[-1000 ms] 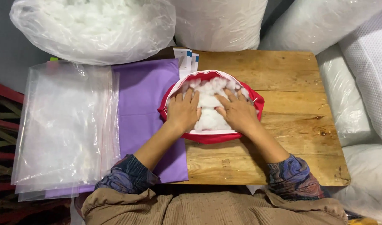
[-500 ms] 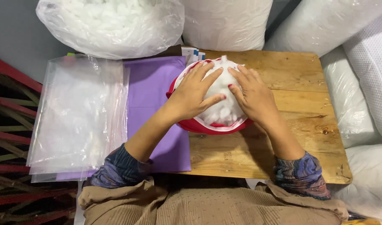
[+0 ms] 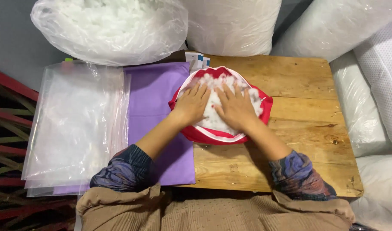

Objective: Stuffing a small red pillowcase with white fiberfill material by hand.

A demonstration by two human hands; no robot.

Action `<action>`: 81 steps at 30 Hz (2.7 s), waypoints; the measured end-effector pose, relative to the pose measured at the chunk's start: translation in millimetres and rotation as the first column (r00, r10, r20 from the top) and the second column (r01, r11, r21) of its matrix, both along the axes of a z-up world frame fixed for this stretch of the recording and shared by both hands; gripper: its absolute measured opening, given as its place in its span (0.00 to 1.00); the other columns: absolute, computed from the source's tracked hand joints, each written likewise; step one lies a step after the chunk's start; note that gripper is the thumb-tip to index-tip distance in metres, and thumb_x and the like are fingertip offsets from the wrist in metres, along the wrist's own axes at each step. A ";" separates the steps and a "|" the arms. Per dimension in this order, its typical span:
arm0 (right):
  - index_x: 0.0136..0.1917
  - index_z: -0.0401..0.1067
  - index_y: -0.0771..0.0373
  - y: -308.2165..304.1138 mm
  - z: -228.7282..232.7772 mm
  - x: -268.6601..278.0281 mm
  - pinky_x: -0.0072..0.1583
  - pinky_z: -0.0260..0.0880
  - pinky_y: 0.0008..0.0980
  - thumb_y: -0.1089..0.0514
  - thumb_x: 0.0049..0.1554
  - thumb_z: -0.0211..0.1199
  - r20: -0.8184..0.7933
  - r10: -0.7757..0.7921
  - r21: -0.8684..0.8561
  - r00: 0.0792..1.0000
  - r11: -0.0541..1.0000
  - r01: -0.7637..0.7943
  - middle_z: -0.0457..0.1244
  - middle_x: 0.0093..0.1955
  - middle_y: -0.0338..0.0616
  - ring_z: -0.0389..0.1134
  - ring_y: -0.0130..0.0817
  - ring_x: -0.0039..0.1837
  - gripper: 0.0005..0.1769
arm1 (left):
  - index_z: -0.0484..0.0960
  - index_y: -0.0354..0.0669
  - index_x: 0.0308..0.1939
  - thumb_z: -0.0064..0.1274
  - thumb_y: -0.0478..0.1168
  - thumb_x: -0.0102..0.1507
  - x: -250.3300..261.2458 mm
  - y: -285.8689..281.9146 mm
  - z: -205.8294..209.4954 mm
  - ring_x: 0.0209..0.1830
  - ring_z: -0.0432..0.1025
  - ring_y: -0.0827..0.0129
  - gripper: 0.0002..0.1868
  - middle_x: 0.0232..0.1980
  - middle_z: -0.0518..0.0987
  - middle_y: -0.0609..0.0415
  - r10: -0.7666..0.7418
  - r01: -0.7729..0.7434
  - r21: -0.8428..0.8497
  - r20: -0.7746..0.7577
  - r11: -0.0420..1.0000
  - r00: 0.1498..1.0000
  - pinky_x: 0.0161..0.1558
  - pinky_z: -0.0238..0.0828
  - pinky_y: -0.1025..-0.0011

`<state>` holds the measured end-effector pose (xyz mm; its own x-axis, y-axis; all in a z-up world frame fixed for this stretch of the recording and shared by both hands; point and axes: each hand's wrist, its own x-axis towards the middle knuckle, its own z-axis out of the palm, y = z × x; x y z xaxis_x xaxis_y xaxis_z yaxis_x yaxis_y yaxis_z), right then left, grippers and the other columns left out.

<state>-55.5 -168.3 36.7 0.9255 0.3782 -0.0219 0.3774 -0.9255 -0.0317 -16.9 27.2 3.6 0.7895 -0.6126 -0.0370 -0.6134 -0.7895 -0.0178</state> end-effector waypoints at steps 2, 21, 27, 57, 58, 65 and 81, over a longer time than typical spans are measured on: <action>0.81 0.54 0.54 0.2 -3.1 -12.2 0.75 0.43 0.69 0.39 0.65 0.43 0.030 0.001 -0.034 1.000 0.999 0.000 0.51 0.82 0.54 0.46 0.65 0.81 0.36 | 0.56 0.37 0.77 0.64 0.57 0.57 -3.8 6.2 -6.1 0.82 0.47 0.43 0.52 0.80 0.56 0.38 0.004 -0.005 -0.012 -0.062 1.000 0.998 0.73 0.54 0.49; 0.79 0.58 0.56 -40.3 72.7 9.2 0.79 0.41 0.51 0.48 0.69 0.39 0.094 0.013 0.538 0.995 0.841 -0.062 0.53 0.77 0.61 0.50 0.57 0.81 0.28 | 0.64 0.34 0.75 0.39 0.50 0.72 -37.7 -27.9 106.0 0.81 0.43 0.34 0.31 0.79 0.56 0.37 0.099 -0.035 -0.495 0.104 0.868 0.990 0.73 0.48 0.34; 0.78 0.61 0.51 0.7 3.8 -0.7 0.72 0.47 0.74 0.41 0.65 0.44 0.069 -0.110 0.089 0.992 0.991 0.104 0.53 0.80 0.52 0.49 0.69 0.79 0.32 | 0.64 0.36 0.75 0.40 0.46 0.66 -14.5 -39.5 -9.0 0.81 0.48 0.40 0.34 0.78 0.62 0.38 0.187 -0.133 -0.328 0.140 0.935 0.972 0.74 0.48 0.43; 0.65 0.75 0.53 170.5 159.0 81.5 0.55 0.67 0.54 0.45 0.58 0.64 0.424 0.415 -0.108 0.805 0.905 -0.410 0.65 0.67 0.56 0.68 0.57 0.63 0.24 | 0.65 0.45 0.73 0.61 0.53 0.61 43.0 170.2 128.6 0.73 0.55 0.37 0.40 0.74 0.62 0.40 0.480 -0.256 -0.545 0.319 0.798 0.817 0.62 0.61 0.37; 0.65 0.75 0.53 188.9 152.1 101.8 0.55 0.67 0.54 0.45 0.58 0.64 0.423 0.422 -0.109 0.802 0.902 -0.417 0.65 0.67 0.56 0.68 0.57 0.63 0.24 | 0.65 0.45 0.73 0.61 0.53 0.61 55.4 187.1 130.3 0.73 0.55 0.37 0.40 0.74 0.62 0.40 0.487 -0.262 -0.547 0.319 0.795 0.813 0.62 0.61 0.37; 0.61 0.68 0.53 314.8 106.9 213.0 0.43 0.70 0.53 0.40 0.59 0.65 0.395 0.248 -0.102 0.885 0.969 -0.226 0.65 0.52 0.49 0.71 0.57 0.47 0.24 | 0.67 0.46 0.67 0.61 0.33 0.57 134.6 254.2 133.7 0.58 0.62 0.42 0.35 0.63 0.63 0.42 0.703 -0.522 -0.544 0.189 0.656 0.686 0.47 0.74 0.49; 0.63 0.73 0.61 290.8 163.6 251.7 0.35 0.72 0.28 0.51 0.56 0.64 -0.045 0.134 0.605 0.990 0.792 -0.079 0.71 0.33 0.37 0.74 0.22 0.33 0.23 | 0.84 0.36 0.40 0.56 0.32 0.60 173.4 284.5 138.2 0.37 0.76 0.43 0.06 0.39 0.81 0.42 0.700 -0.265 -0.809 0.233 0.525 0.675 0.37 0.72 0.52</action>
